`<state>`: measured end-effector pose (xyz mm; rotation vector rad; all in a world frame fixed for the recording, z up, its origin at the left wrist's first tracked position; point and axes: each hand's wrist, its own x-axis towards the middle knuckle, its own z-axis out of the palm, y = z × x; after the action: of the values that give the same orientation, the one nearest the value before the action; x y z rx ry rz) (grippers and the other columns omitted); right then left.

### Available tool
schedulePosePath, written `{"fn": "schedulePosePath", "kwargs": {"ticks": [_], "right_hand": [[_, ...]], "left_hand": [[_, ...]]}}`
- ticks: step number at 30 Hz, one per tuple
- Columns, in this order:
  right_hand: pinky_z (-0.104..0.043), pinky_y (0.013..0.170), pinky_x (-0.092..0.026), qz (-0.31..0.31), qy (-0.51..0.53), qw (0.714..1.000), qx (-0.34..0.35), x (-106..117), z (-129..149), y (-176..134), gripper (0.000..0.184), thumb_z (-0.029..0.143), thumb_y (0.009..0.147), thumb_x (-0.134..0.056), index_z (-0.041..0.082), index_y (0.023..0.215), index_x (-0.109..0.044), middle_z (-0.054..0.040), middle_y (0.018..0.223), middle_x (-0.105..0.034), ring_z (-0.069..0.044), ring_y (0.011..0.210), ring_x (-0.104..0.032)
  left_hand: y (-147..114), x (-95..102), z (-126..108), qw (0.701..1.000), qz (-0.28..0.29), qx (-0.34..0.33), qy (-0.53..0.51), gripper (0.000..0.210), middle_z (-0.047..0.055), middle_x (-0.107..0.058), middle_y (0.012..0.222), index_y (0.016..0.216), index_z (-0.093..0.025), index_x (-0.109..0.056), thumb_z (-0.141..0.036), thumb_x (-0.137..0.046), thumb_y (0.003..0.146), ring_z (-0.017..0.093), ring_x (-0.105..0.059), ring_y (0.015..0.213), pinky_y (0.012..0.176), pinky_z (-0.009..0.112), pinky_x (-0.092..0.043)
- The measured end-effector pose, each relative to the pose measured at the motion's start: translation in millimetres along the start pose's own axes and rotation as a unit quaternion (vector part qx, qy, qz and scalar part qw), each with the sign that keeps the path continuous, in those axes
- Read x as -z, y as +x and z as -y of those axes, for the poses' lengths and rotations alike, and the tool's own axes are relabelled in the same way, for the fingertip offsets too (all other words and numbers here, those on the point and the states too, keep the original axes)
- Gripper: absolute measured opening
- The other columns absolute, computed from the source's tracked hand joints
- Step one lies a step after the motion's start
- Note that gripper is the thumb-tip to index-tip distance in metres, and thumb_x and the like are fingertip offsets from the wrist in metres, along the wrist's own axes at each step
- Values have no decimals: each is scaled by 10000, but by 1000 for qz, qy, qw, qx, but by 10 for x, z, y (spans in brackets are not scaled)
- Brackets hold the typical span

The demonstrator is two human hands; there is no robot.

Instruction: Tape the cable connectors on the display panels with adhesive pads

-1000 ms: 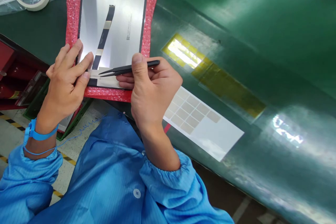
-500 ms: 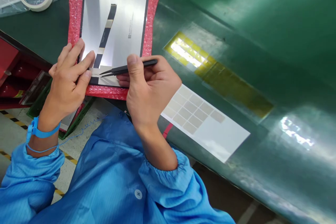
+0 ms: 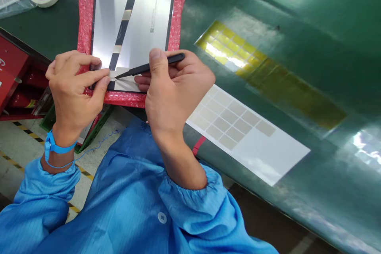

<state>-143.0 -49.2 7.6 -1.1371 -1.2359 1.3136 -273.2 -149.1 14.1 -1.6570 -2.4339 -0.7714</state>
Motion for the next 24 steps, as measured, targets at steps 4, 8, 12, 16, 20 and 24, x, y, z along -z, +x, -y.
{"fn": "schedulePosePath", "kwargs": {"ticks": [4,8,12,16,20,24], "right_hand": [[-274,456,-614,0,2,1000,0,-18,1,20,396,538,975,-763,216,789,-628,21,647,-660,-198,579,-755],[-292,516,-655,18,18,1000,-6,49,-50,39,353,553,994,-735,240,874,-624,37,697,-651,-216,690,-800],[-340,654,-702,54,14,998,22,210,-11,33,274,490,990,-765,252,930,-645,18,799,-700,-226,803,-817],[-345,713,-697,81,8,993,86,329,47,40,216,420,985,-786,245,932,-672,0,859,-757,-215,836,-808],[-335,696,-679,57,15,994,96,325,24,56,228,435,982,-787,245,930,-673,3,883,-770,-204,823,-801],[-336,702,-671,54,27,995,73,285,-19,45,226,446,992,-770,255,923,-673,17,877,-748,-189,788,-786]], "left_hand": [[11,48,-55,999,35,24,1,163,17,-757,1225,1001,-308,-804,-361,-652,1030,329,-617,1301,1159,726,-368],[-9,63,-136,997,53,42,22,197,26,-739,1265,1038,-312,-793,-363,-603,1047,321,-603,1324,1189,718,-344],[-4,75,-158,995,74,48,41,241,39,-738,1274,1056,-305,-790,-409,-573,1055,342,-589,1342,1191,752,-319],[8,99,-168,998,42,24,40,174,13,-760,1231,1026,-338,-810,-413,-653,1025,327,-632,1289,1169,717,-378],[39,104,-217,997,54,-6,58,218,15,-760,1085,945,-330,-771,-398,-600,1061,323,-655,1209,1150,705,-394],[118,120,-241,993,94,-31,69,270,33,-749,1023,889,-307,-691,-351,-517,1091,326,-649,1190,1151,684,-392]]}}
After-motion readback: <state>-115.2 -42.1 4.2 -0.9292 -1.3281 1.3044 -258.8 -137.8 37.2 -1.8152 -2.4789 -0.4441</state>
